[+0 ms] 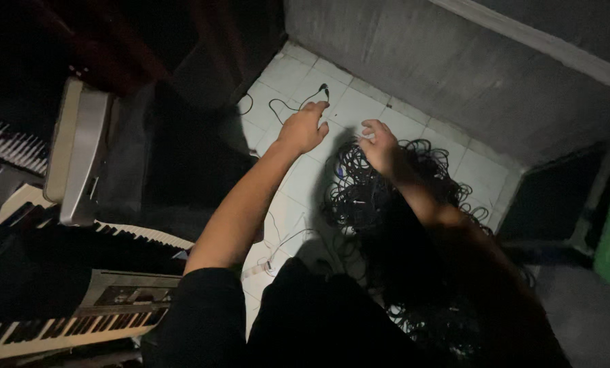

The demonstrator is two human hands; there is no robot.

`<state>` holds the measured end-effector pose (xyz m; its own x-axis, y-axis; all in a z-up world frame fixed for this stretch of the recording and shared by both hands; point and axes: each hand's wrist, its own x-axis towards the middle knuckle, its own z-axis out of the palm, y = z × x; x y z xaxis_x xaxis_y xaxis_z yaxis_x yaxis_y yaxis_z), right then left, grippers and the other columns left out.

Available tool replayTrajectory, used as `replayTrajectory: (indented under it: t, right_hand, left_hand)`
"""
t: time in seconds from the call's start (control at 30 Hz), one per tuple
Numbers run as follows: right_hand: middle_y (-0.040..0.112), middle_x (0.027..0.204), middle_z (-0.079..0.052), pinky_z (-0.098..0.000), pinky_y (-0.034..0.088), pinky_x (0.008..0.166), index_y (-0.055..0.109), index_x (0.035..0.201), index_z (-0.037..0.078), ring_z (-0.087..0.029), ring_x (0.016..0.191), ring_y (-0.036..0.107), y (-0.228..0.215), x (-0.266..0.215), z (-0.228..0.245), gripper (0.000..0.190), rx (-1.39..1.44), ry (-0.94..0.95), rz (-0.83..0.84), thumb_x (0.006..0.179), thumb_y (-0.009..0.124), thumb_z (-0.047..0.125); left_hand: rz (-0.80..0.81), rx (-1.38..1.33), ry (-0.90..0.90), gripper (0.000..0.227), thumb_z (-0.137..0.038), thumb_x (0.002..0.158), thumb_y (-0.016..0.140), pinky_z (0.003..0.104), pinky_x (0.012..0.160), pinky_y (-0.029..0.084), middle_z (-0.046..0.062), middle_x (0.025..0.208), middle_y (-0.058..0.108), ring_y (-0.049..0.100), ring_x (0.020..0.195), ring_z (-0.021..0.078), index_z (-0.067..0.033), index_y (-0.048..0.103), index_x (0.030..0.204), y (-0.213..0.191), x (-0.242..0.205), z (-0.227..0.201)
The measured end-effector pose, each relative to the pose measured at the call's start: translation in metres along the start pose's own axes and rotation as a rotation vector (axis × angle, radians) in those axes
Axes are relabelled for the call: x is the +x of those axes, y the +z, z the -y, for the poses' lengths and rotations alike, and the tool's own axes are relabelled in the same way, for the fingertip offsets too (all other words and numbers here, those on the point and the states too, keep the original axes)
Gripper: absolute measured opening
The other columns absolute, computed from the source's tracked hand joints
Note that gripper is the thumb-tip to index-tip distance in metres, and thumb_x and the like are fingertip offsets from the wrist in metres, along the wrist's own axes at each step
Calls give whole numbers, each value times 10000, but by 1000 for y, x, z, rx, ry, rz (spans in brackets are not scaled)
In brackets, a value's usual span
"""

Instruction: The person picks up black cables from a pile on the floor, winds them into circular coils by hand, and places the finished coils into a white plastic container.

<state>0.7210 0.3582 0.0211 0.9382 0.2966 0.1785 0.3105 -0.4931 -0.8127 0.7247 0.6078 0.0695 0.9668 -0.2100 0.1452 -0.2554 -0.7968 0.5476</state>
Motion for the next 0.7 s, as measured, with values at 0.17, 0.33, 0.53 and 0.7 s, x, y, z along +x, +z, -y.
replayTrajectory:
  t: [0.17, 0.33, 0.53, 0.7]
  right_hand:
    - [651, 1195, -167, -347, 575, 824, 583, 1319, 30, -246, 952, 702, 19, 43, -30, 412, 9, 10, -11, 925, 691, 80]
    - [660, 1209, -146, -361, 564, 836, 581, 1331, 54, -255, 964, 692, 33, 88, -54, 435, -29, 78, 12, 915, 690, 121]
    - [671, 1232, -111, -364, 544, 846, 574, 1353, 81, -244, 985, 679, 35, 156, -57, 444, -2, 214, -17, 930, 684, 158]
    - [669, 1226, -114, -385, 556, 824, 572, 1365, 83, -259, 951, 684, 36, 212, -57, 452, -3, 269, -59, 931, 650, 180]
  left_hand:
    - [39, 8, -77, 493, -223, 905, 636, 496, 934, 528, 207, 1315, 620, 652, 1098, 415, -101, 540, 1373, 1, 22, 19]
    - [54, 12, -84, 509, -226, 899, 630, 495, 933, 523, 211, 1338, 607, 653, 1084, 418, -99, 528, 1382, 1, 60, 46]
    - [97, -7, -73, 496, -228, 909, 636, 482, 938, 525, 198, 1273, 646, 662, 1101, 389, -96, 538, 1377, -7, 129, 75]
    - [77, -52, 10, 532, -194, 882, 652, 470, 933, 530, 211, 1269, 642, 660, 1093, 393, -90, 534, 1391, -11, 193, 99]
